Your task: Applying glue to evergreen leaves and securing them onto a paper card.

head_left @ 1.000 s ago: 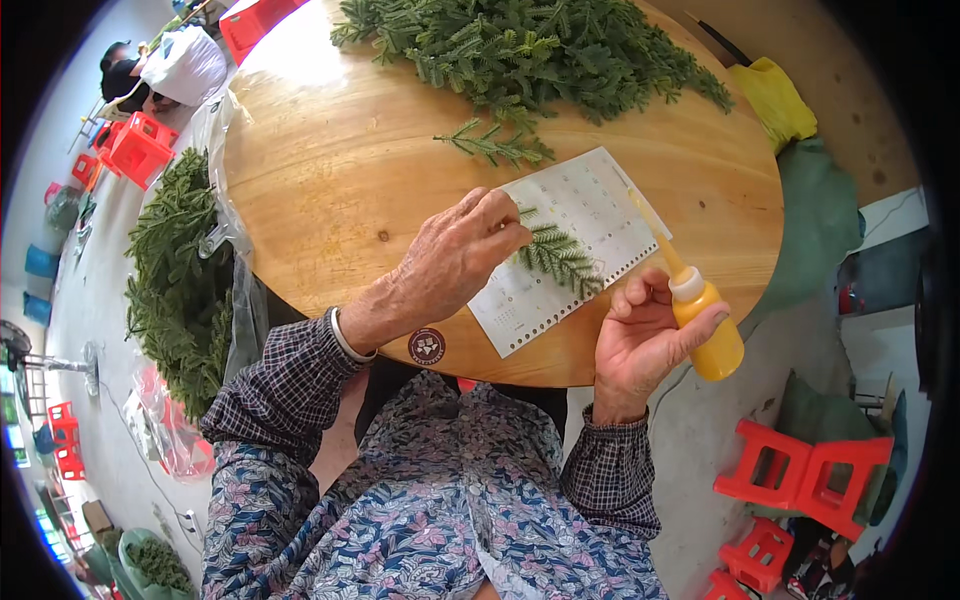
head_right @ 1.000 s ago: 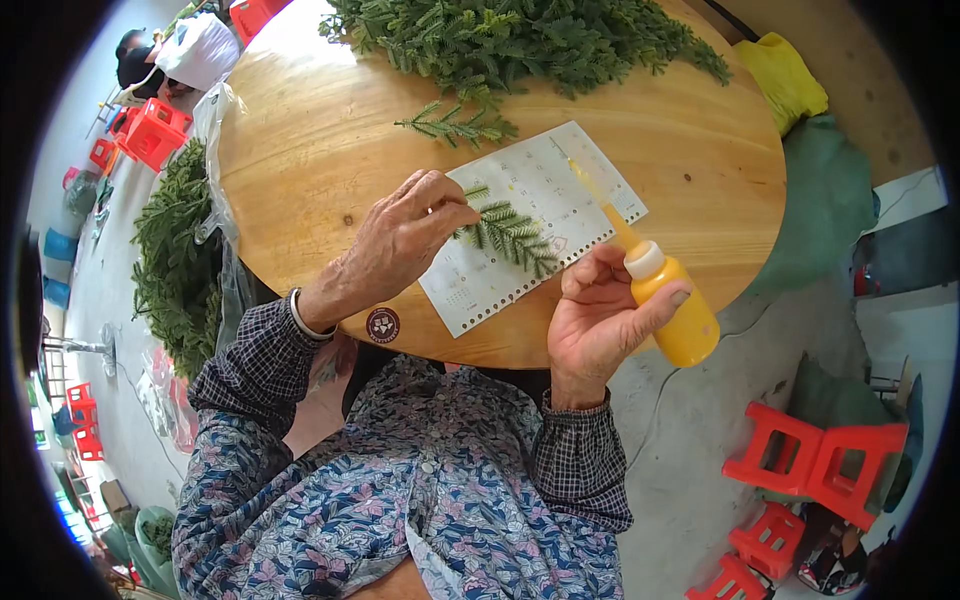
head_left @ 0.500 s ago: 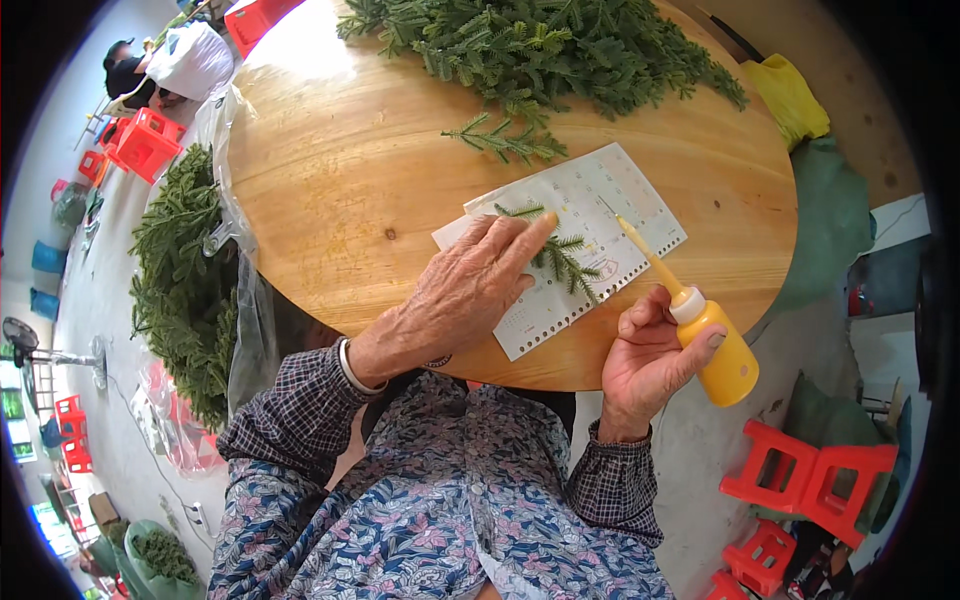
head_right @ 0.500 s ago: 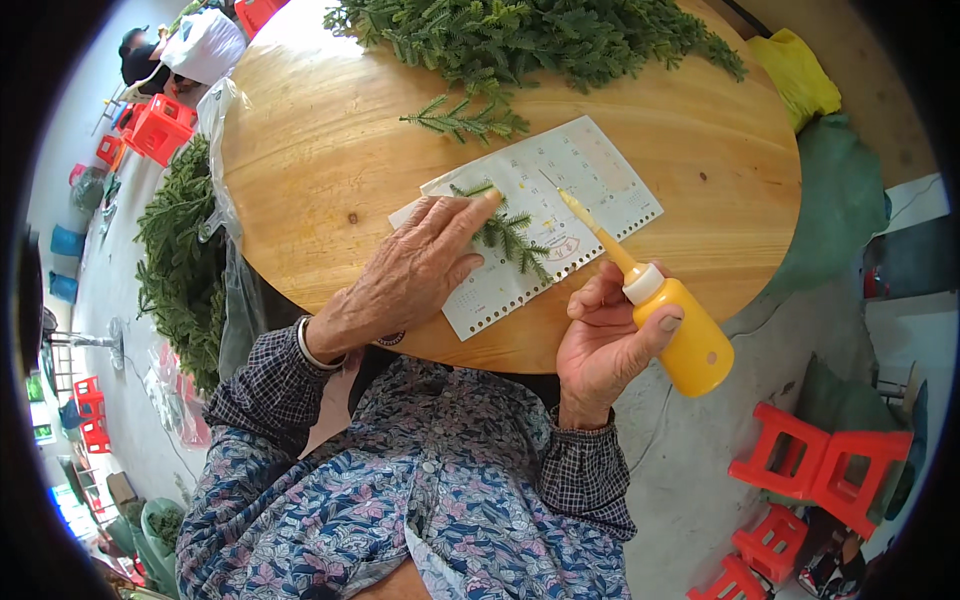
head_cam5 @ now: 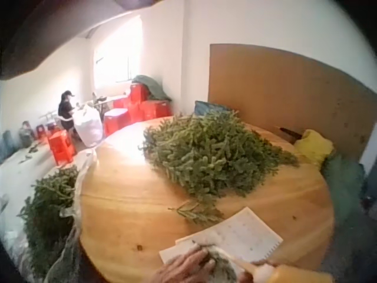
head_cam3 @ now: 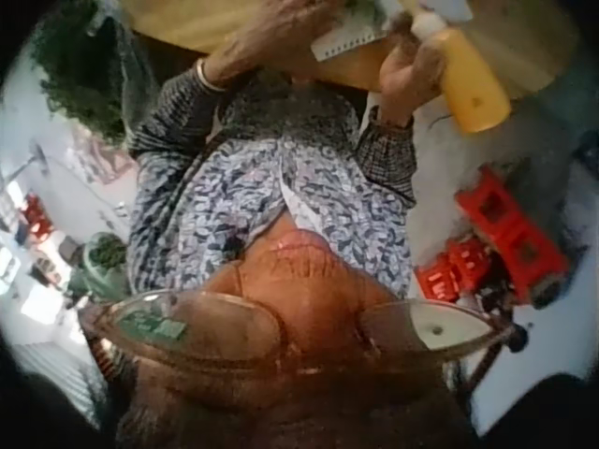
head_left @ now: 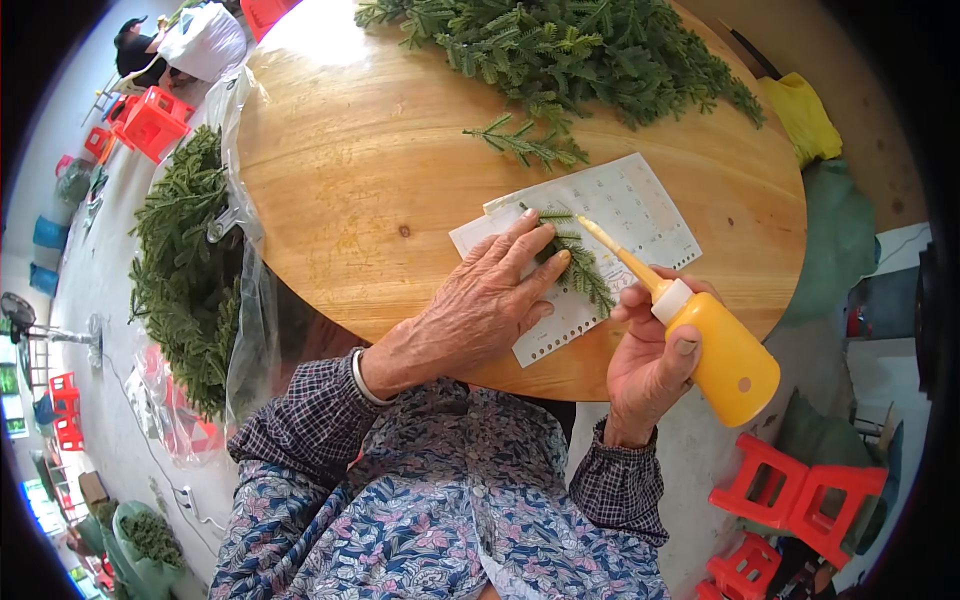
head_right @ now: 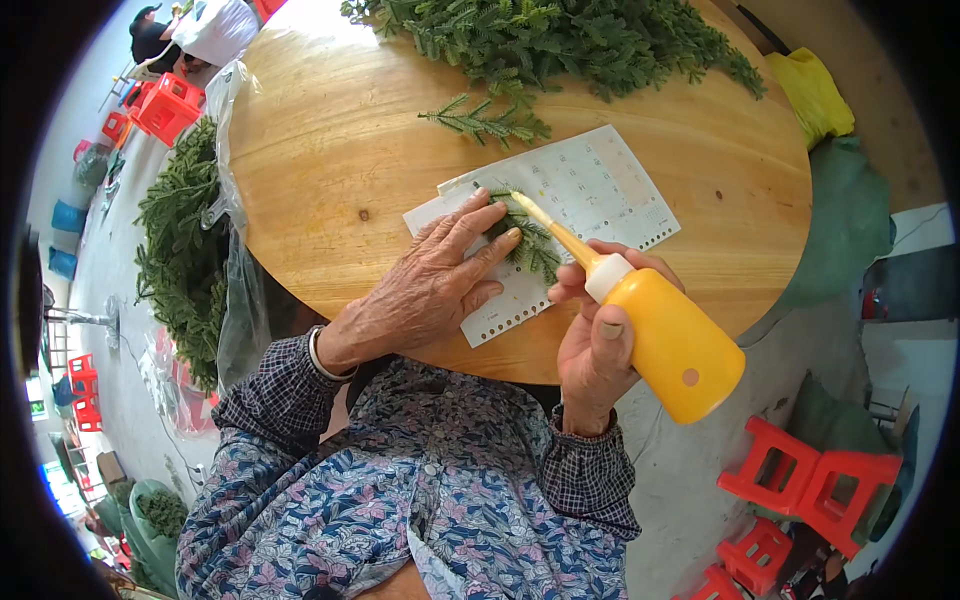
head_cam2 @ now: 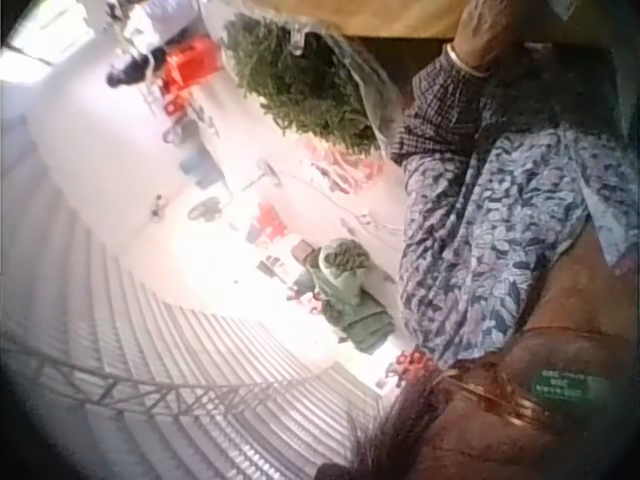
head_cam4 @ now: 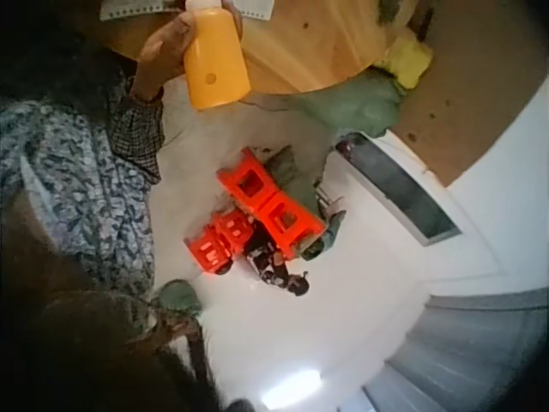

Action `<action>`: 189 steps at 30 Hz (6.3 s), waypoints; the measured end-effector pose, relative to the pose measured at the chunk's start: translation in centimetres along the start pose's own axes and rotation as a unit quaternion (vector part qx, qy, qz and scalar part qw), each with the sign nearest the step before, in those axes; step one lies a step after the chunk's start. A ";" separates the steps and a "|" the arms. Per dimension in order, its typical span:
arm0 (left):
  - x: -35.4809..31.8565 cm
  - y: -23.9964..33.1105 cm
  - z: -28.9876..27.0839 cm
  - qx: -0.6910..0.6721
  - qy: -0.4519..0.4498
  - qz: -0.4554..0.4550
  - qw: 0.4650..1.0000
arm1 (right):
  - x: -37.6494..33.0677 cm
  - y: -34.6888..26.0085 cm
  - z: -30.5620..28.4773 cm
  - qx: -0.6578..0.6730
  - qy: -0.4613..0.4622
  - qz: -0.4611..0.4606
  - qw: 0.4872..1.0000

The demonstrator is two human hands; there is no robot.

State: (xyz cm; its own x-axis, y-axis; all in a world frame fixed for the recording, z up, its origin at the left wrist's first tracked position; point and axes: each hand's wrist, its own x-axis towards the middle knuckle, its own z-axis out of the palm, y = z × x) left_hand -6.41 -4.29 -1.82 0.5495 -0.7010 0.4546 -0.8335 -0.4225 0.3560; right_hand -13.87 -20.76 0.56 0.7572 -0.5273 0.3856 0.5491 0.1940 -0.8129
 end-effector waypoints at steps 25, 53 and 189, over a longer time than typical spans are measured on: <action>3.0 -3.3 -1.4 -0.029 0.032 0.000 0.999 | -0.6 -0.1 -2.1 0.018 0.126 0.069 0.989; 2.0 -1.0 -1.9 -0.149 0.017 -0.005 0.989 | -1.1 -0.2 -1.2 0.043 0.160 0.052 0.985; 2.9 -1.3 0.7 -0.039 0.017 0.041 0.998 | -3.4 -1.4 1.0 -0.289 -0.009 -0.025 0.957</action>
State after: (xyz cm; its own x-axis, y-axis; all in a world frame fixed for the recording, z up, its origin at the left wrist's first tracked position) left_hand -3.76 -6.20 -1.51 0.4826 -0.7107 0.5119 -0.8694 -0.3184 0.3778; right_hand -16.87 -18.40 0.75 0.7443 -0.5083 0.4332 0.3009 -0.3239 -0.8970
